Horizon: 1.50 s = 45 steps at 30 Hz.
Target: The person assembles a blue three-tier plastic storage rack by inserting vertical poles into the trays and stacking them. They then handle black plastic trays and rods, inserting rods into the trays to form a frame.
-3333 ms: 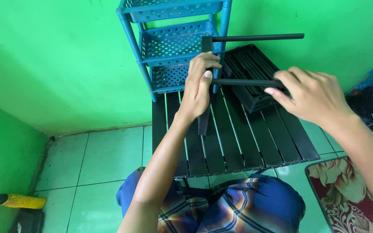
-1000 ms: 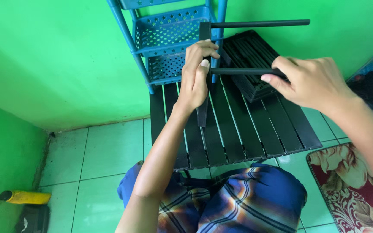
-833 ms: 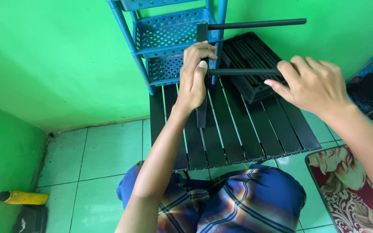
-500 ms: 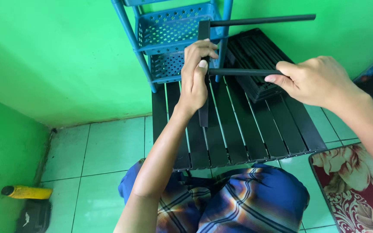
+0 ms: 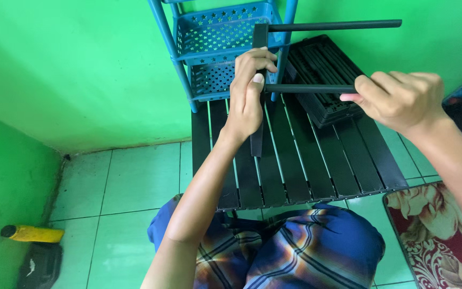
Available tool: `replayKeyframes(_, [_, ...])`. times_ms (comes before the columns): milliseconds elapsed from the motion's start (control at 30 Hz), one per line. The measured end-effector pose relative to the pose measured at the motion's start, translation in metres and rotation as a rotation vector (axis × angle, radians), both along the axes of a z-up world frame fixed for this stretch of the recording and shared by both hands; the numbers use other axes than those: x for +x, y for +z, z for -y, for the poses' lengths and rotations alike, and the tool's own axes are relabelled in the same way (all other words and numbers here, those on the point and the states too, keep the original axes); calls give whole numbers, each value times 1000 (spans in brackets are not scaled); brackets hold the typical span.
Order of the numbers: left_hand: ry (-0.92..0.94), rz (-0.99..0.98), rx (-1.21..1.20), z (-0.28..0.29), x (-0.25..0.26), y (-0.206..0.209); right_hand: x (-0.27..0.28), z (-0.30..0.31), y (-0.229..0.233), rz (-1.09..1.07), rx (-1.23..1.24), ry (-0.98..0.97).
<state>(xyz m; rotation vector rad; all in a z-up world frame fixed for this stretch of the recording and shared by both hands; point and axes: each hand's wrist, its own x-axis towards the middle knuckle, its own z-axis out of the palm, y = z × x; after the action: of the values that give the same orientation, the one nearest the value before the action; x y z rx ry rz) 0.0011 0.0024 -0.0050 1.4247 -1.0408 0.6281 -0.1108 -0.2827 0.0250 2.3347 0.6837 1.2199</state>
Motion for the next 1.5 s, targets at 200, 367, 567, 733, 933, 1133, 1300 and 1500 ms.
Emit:
replayKeyframes(200, [11,-7,4,-5,-1,1,-7,-12,21,-207,158,-29])
replayKeyframes(367, [22,-7,13,-4,-1,6,-13,-27,29,-66,-15,-145])
replayKeyframes(567, [9,0,17,-5,-1,7,-2,-23,23,-116,-78,-131])
replayKeyframes(733, [7,-2,18,-4,-1,3,-7,-21,32,-431,195,-116])
replayKeyframes(933, [14,0,18,-1,1,2,-16,-35,41,-213,140,-2])
replayKeyframes(1133, [12,8,9,0,-1,3,-13,-36,25,-19,9,-88])
replayKeyframes(1300, [17,-1,11,0,-1,3,-6,-27,25,-289,74,-220])
replayKeyframes(1500, [24,-3,27,-4,1,3,-13,-40,44,-412,194,-210])
